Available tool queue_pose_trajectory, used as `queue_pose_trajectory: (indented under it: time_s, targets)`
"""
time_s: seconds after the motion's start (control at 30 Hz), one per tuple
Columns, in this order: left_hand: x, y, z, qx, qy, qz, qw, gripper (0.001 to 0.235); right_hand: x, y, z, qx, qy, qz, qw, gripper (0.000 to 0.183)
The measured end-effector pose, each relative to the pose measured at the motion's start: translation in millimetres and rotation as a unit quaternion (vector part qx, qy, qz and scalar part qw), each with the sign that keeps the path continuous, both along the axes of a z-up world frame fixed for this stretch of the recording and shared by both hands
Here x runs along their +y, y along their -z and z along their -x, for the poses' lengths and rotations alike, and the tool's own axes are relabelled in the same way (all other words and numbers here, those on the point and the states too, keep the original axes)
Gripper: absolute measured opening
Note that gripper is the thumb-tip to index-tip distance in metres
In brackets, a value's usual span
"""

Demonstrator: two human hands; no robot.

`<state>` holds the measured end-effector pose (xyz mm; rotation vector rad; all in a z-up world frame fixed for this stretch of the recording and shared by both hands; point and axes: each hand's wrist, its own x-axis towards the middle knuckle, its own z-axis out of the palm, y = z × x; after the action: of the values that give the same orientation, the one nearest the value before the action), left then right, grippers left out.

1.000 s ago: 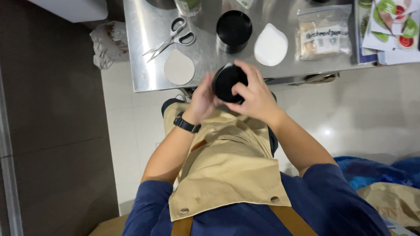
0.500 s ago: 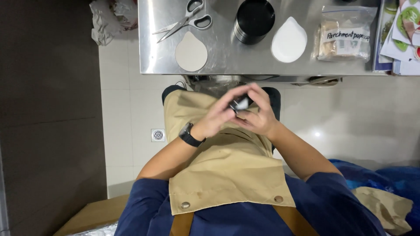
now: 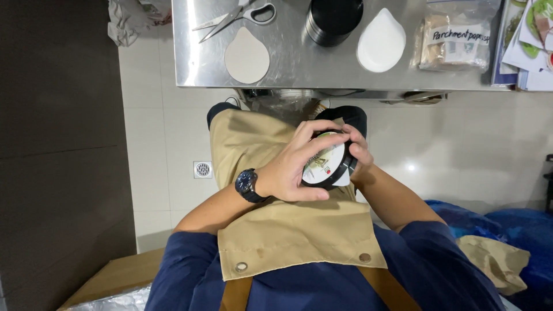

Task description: The person repeatedly picks up black plastic coffee filter holders, inserts white paper filters, and places them on a stainless steel counter. They also handle a small white plastic container, opening and closing it, and briefly pick up a pair of scissors.

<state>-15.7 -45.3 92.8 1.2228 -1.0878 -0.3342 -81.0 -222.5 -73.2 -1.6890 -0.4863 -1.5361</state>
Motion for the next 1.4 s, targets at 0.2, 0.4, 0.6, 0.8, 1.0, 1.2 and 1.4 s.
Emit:
queue_pose_trajectory:
  time_s: [0.2,0.4,0.6,0.8,1.0,1.2,1.4]
  targets:
    - [0.9,-0.5,3.1,0.009,-0.003,-0.015,1.000,0.093,22.4,0.8,4.6,-0.008,-0.006,-0.137,0.990,0.038]
    - [-0.2,17.6,3.8,0.059,0.019,-0.006,0.998,0.098,-2.6,-15.5,15.1,0.097,-0.138,-0.042,0.985,0.083]
    - [0.1,78.2,7.5,0.423,0.030,0.059,0.904,0.064,10.2,-125.6,-8.6,0.279,-0.036,0.177,0.943,0.060]
    - [-2.9,82.6,6.9,0.641,0.046,0.084,0.761,0.081,17.7,-140.8,-7.6,0.383,-0.025,0.151,0.911,0.066]
    - [1.2,112.5,-1.7,0.413,-0.128,0.010,0.902,0.047,1.6,-136.8,-36.9,0.436,0.045,0.127,0.890,0.069]
    - [15.3,57.4,-15.1,0.315,-0.263,-0.088,0.908,0.043,-5.7,-104.8,-102.6,0.563,0.100,0.163,0.804,0.068]
    - [28.1,57.2,-4.0,0.255,-0.289,-0.215,0.897,0.049,0.7,-105.1,-124.2,0.611,0.129,0.169,0.763,0.070]
